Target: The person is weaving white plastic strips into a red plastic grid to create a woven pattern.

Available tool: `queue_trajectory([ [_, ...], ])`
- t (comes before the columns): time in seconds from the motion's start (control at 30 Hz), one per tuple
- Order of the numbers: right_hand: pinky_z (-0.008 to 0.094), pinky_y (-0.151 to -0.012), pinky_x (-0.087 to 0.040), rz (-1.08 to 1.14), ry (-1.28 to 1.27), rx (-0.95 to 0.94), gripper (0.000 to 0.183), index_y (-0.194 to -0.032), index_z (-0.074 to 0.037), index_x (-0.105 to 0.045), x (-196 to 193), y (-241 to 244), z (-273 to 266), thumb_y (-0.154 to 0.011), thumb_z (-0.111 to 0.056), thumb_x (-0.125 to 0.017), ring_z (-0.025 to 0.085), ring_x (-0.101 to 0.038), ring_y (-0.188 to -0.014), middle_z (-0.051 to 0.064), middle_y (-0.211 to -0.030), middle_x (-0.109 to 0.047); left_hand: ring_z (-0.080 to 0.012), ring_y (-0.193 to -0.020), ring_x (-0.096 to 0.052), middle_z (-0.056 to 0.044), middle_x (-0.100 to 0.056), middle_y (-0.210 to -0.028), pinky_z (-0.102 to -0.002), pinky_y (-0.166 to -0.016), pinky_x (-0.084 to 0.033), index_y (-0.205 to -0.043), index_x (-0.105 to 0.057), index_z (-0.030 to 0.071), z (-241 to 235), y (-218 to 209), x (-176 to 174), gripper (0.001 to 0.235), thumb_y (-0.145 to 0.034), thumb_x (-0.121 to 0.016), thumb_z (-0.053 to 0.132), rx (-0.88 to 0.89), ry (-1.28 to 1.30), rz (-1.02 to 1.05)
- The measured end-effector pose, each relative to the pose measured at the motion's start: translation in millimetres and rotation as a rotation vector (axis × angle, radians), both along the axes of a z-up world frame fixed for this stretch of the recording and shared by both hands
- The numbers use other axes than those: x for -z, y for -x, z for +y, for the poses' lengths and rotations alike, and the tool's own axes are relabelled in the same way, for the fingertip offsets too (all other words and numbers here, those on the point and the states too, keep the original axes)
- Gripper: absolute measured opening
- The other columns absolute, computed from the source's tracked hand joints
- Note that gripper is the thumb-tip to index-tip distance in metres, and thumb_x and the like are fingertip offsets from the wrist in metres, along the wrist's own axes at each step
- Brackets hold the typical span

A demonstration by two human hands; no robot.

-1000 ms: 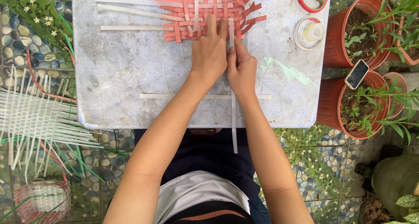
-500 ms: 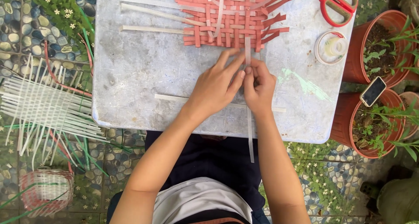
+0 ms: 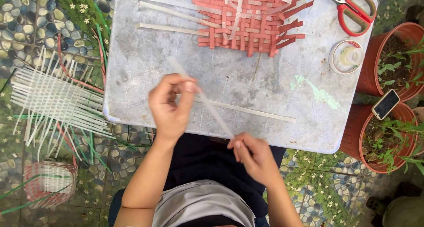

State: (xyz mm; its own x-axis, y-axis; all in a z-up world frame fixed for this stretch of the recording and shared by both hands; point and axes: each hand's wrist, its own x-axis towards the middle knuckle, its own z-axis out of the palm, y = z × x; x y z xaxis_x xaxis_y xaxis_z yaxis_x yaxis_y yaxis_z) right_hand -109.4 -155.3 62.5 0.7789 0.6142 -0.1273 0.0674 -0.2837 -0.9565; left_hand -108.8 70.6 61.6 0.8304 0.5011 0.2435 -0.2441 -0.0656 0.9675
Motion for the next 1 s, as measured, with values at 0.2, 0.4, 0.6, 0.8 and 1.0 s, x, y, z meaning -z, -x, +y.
queue_trajectory([
  [0.2,0.025,-0.047,-0.037,0.133,0.102,-0.254,0.028,-0.081,-0.012,-0.06,7.6,52.3,10.1,-0.101,-0.024,-0.042,0.008,-0.046,-0.044,-0.004,-0.057,-0.055,-0.009,-0.046,-0.044,-0.011,-0.061,-0.07,-0.02,-0.044,-0.034,-0.102,-0.05,0.009,29.8,24.0,-6.4,0.014,-0.105,-0.048,0.023,-0.386,0.081,-0.031],
  [0.4,0.023,-0.047,-0.029,0.145,-0.009,-0.117,0.031,-0.077,-0.009,-0.056,4.3,62.5,39.1,-0.102,-0.023,-0.044,0.008,-0.034,-0.047,-0.004,-0.054,-0.041,-0.0119,-0.076,-0.062,-0.007,-0.069,-0.086,-0.023,-0.065,-0.046,-0.106,-0.061,0.006,28.8,51.8,-25.7,0.019,-0.101,-0.052,0.023,-0.064,-0.151,0.252],
  [0.6,0.024,-0.045,-0.026,0.089,0.035,-0.094,0.033,-0.073,-0.01,-0.057,-6.0,49.6,59.4,-0.101,-0.024,-0.044,0.007,-0.03,-0.045,-0.005,-0.051,-0.035,-0.0136,-0.069,-0.057,-0.003,-0.065,-0.084,-0.026,-0.067,-0.046,-0.111,-0.065,0.006,23.4,69.8,-19.4,0.023,-0.1,-0.049,0.019,0.165,-0.315,0.345],
  [0.8,0.023,-0.042,-0.033,0.181,-0.029,-0.157,0.037,-0.071,-0.008,-0.058,-2.6,55.9,61.3,-0.101,-0.024,-0.043,0.007,-0.038,-0.04,-0.003,-0.046,-0.045,-0.0086,-0.047,-0.041,0.003,-0.054,-0.059,-0.026,-0.046,-0.032,-0.073,-0.055,0.009,4.9,79.5,-4.5,0.031,-0.1,-0.047,0.021,0.28,-0.111,0.499],
  [1.0,0.024,-0.044,-0.036,0.2,-0.08,-0.321,0.039,-0.071,-0.01,-0.06,-6.4,63.7,37.3,-0.101,-0.025,-0.042,0.01,-0.043,-0.039,-0.003,-0.046,-0.048,-0.0106,-0.041,-0.039,0.001,-0.051,-0.049,-0.028,-0.043,-0.032,-0.065,-0.043,0.009,-13.0,101.6,2.4,0.036,-0.099,-0.047,0.018,0.315,-0.08,0.541],
])
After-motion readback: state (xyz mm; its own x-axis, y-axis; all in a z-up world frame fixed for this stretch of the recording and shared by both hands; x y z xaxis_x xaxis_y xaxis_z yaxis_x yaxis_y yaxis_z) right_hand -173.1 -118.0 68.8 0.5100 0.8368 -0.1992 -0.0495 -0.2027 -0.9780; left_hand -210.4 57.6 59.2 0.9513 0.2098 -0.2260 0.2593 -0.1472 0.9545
